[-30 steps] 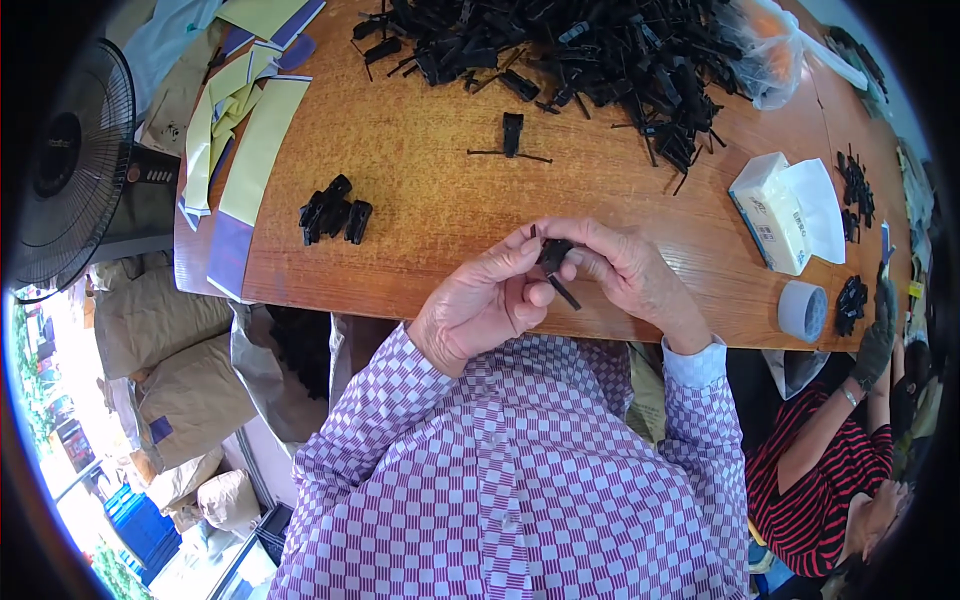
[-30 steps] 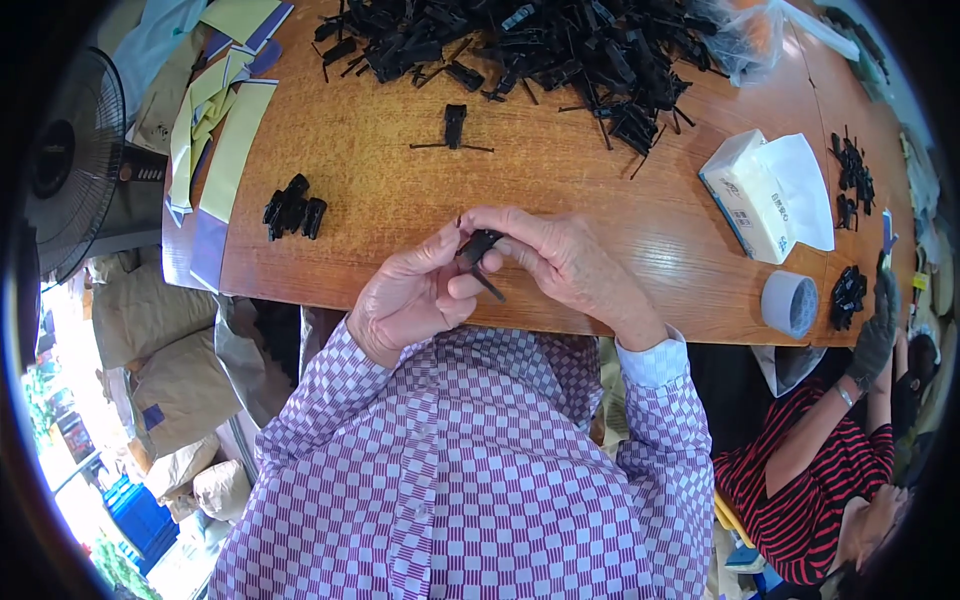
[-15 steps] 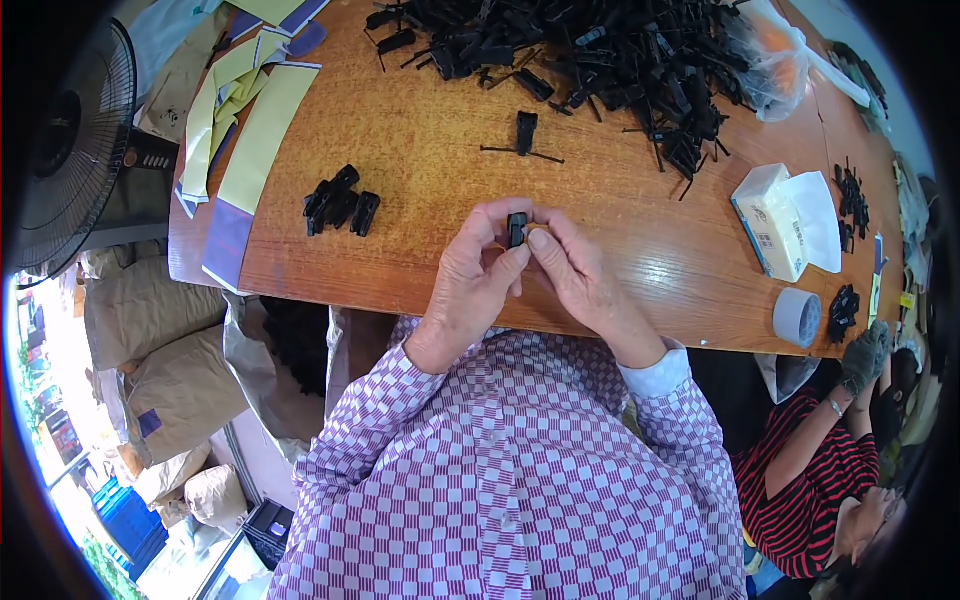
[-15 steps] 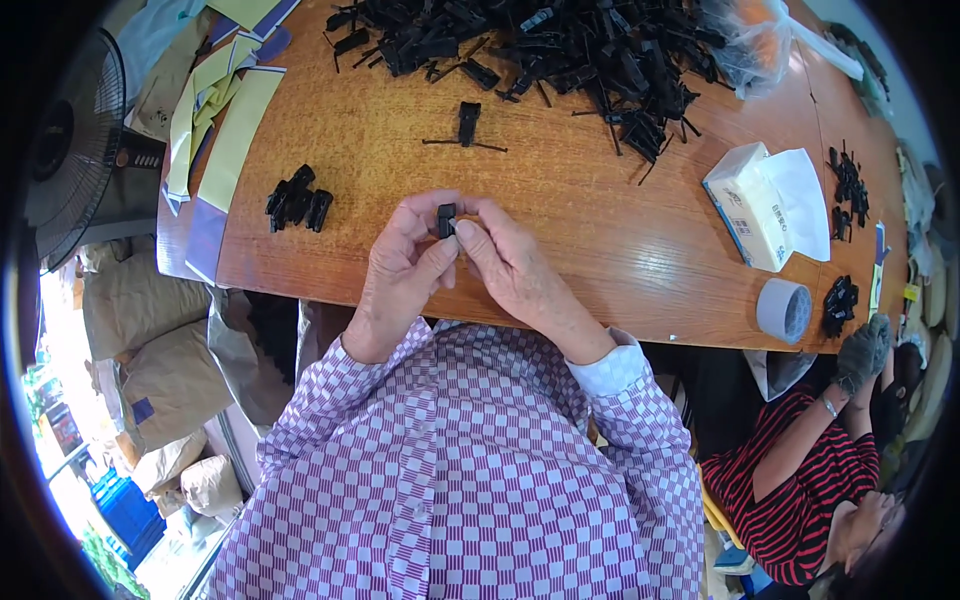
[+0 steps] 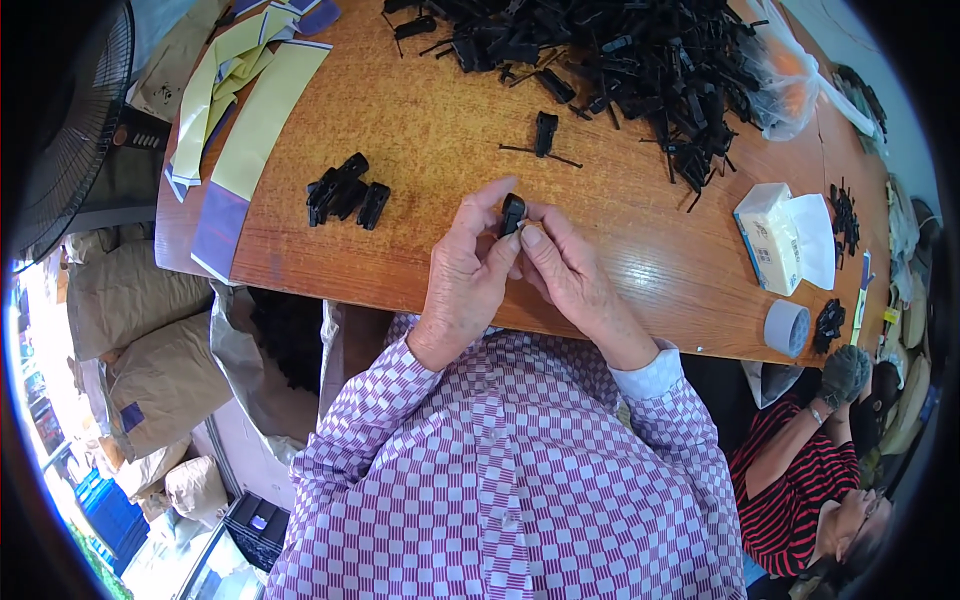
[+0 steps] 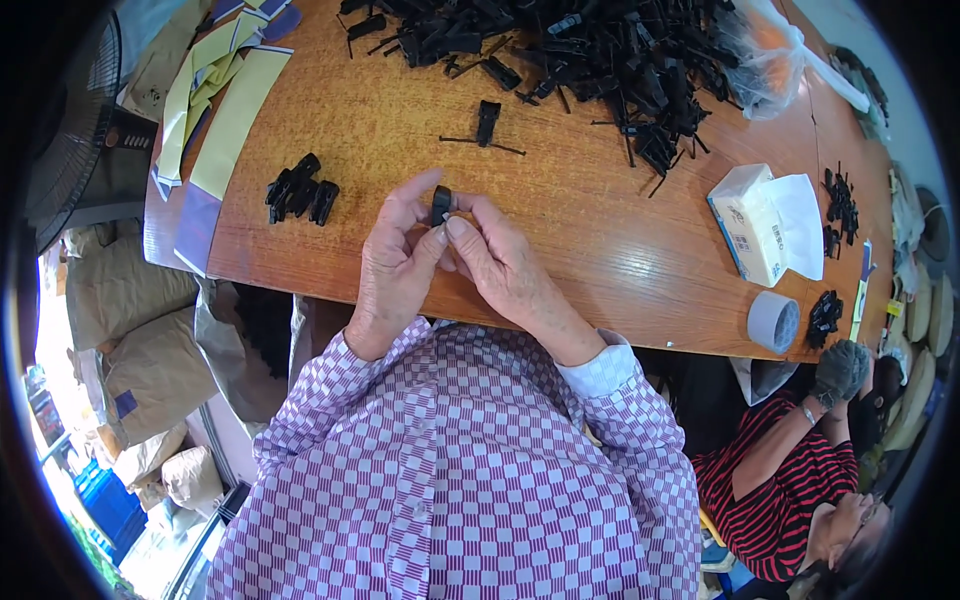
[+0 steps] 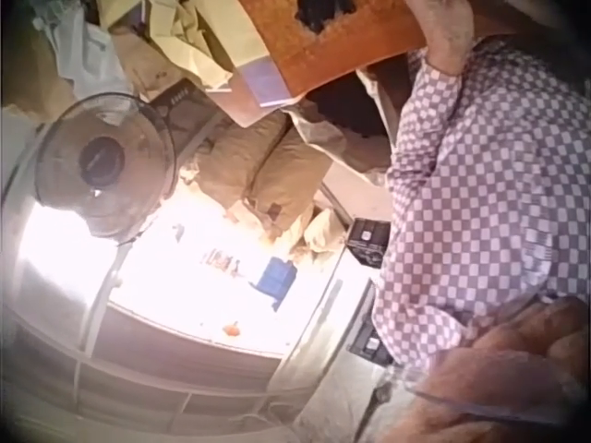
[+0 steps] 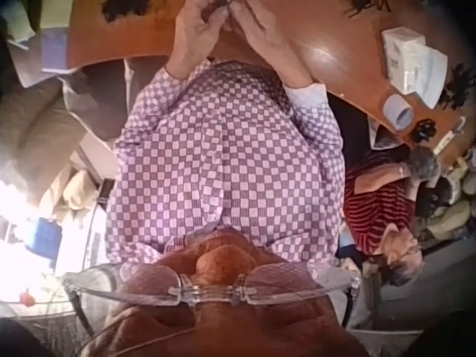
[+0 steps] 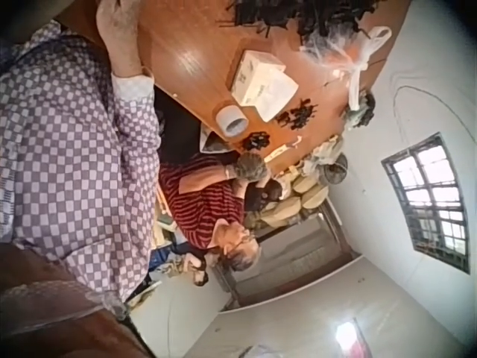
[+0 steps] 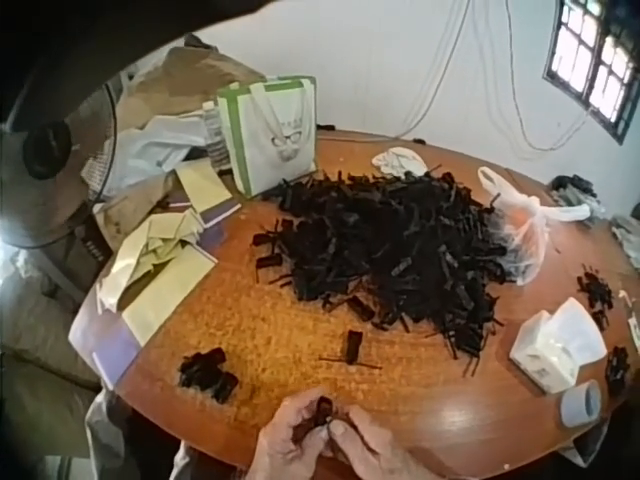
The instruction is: Manually assembling or inspecting small black plastic components at a workbench.
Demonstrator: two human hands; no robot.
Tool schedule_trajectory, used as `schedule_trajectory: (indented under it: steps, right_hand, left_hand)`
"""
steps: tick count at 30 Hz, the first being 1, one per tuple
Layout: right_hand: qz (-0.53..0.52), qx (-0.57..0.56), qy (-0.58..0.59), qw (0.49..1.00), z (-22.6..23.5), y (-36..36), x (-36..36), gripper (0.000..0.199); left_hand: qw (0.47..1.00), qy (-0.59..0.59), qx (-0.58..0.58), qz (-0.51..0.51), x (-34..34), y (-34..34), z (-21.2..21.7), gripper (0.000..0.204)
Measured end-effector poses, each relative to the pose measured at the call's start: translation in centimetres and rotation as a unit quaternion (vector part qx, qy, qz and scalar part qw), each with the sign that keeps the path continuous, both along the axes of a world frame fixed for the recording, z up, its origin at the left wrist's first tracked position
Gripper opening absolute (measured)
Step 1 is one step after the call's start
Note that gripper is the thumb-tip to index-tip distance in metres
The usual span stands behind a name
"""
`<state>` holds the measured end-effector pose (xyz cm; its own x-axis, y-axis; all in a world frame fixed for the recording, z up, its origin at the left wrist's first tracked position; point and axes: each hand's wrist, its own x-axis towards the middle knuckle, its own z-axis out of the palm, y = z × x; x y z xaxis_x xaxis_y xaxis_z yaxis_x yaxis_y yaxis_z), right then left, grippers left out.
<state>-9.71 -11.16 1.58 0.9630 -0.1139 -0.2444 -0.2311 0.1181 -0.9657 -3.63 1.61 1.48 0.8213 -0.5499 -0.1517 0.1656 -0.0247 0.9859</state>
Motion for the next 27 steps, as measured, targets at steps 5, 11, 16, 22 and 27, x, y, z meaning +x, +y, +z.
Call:
schedule_trajectory:
  steps: [5,11,16,22,27]
  right_hand:
    - [-0.030,0.010,-0.012,0.999,-0.2,0.9,0.7,0.029]
    - [-0.036,-0.041,0.001,0.999,-0.6,1.5,1.1,0.026]
    - [-0.076,-0.047,-0.051,0.995,-0.4,2.4,1.9,0.025]
    - [-0.086,0.034,-0.012,0.996,-1.1,1.9,2.1,0.026]
    - [-0.066,-0.014,0.014,0.998,1.7,0.1,1.8,0.030]
  left_hand:
    - [0.999,-0.041,-0.010,0.009,0.2,0.3,-1.0,0.040]
    - [0.997,-0.073,0.008,0.026,0.5,0.6,-1.2,0.038]
    - [0.983,-0.172,0.030,0.055,1.2,0.6,-0.6,0.039]
    - [0.987,-0.152,0.025,0.043,1.8,0.3,-1.4,0.037]
    - [0.996,-0.074,-0.043,0.041,1.6,-0.4,-0.1,0.037]
